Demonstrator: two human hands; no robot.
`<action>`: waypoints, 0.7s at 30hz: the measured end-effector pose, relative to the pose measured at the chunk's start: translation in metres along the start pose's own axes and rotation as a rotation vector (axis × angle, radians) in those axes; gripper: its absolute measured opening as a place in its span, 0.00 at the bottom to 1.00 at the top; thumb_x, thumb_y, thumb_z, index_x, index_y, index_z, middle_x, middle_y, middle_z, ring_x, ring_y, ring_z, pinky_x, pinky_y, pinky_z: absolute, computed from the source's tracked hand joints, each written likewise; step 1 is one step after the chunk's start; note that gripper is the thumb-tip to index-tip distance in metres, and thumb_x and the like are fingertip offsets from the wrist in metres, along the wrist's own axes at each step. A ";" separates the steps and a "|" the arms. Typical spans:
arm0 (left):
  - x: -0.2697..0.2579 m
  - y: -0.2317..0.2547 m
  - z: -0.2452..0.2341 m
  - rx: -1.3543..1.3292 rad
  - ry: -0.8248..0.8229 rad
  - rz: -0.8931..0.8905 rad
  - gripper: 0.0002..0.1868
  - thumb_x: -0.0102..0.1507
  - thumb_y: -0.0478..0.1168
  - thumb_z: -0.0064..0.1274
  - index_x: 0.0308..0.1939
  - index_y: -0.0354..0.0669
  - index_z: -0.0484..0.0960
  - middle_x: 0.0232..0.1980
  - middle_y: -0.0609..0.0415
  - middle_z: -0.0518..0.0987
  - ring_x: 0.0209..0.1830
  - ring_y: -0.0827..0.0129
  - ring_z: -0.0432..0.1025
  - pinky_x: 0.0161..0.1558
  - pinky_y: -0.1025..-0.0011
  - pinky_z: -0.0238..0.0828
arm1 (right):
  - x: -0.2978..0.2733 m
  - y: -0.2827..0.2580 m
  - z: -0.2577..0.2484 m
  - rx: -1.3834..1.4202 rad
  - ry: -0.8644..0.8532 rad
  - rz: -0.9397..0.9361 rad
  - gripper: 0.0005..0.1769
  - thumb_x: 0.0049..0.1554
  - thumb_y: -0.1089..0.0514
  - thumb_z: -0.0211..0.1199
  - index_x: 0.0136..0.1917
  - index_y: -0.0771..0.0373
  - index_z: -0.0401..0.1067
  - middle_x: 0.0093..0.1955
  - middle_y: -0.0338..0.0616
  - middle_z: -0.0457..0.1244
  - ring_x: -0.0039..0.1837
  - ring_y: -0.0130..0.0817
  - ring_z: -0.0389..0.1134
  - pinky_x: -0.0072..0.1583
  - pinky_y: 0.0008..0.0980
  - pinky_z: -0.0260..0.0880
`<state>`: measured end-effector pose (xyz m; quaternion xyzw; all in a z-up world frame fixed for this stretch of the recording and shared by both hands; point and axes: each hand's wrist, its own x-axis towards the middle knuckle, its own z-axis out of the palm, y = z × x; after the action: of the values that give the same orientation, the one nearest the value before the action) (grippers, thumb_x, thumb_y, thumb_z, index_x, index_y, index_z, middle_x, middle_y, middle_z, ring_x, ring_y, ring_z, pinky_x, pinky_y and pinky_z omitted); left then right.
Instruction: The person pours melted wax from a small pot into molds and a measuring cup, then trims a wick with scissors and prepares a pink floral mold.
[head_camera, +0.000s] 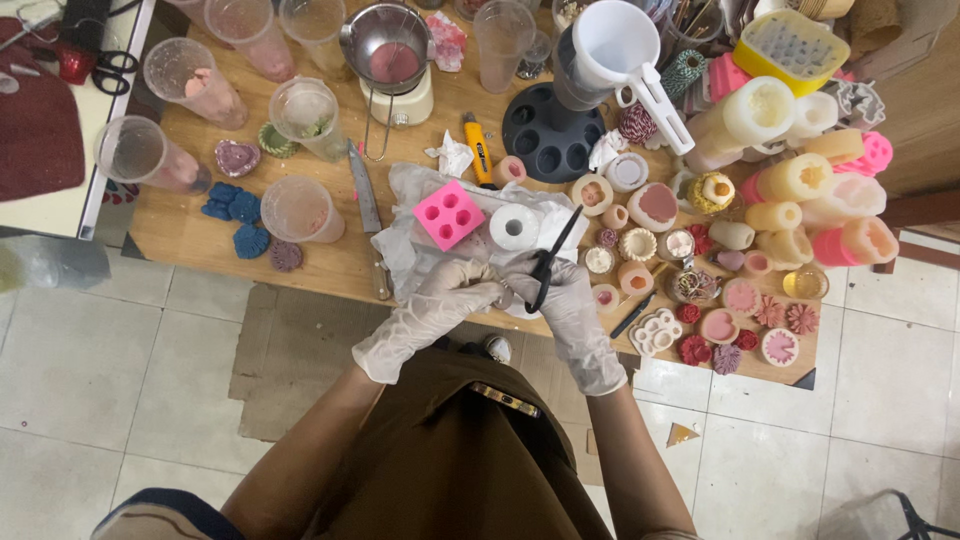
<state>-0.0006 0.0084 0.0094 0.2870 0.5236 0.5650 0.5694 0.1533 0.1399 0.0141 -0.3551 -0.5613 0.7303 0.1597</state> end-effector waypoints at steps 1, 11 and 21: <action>-0.001 0.000 0.002 0.046 0.008 0.007 0.09 0.66 0.38 0.53 0.45 0.38 0.85 0.40 0.57 0.83 0.42 0.78 0.75 0.49 0.77 0.72 | -0.001 -0.001 -0.001 0.001 -0.023 -0.003 0.11 0.53 0.62 0.72 0.49 0.69 0.80 0.42 0.43 0.72 0.41 0.23 0.69 0.45 0.24 0.68; -0.010 -0.006 -0.004 -0.324 0.141 -0.234 0.12 0.67 0.40 0.50 0.47 0.38 0.86 0.40 0.57 0.85 0.38 0.78 0.75 0.41 0.79 0.70 | -0.003 -0.012 0.011 0.092 0.032 -0.023 0.06 0.52 0.65 0.71 0.43 0.67 0.78 0.41 0.39 0.70 0.39 0.23 0.67 0.43 0.26 0.67; -0.007 -0.020 -0.015 -0.577 0.097 -0.121 0.11 0.66 0.33 0.53 0.50 0.31 0.81 0.47 0.45 0.85 0.46 0.59 0.80 0.48 0.61 0.78 | 0.004 -0.004 0.023 0.081 0.022 -0.079 0.06 0.55 0.65 0.70 0.45 0.68 0.77 0.40 0.43 0.70 0.39 0.24 0.68 0.43 0.24 0.65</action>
<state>-0.0066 -0.0065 -0.0115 0.0543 0.3843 0.6685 0.6343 0.1342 0.1274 0.0188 -0.3340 -0.5431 0.7415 0.2089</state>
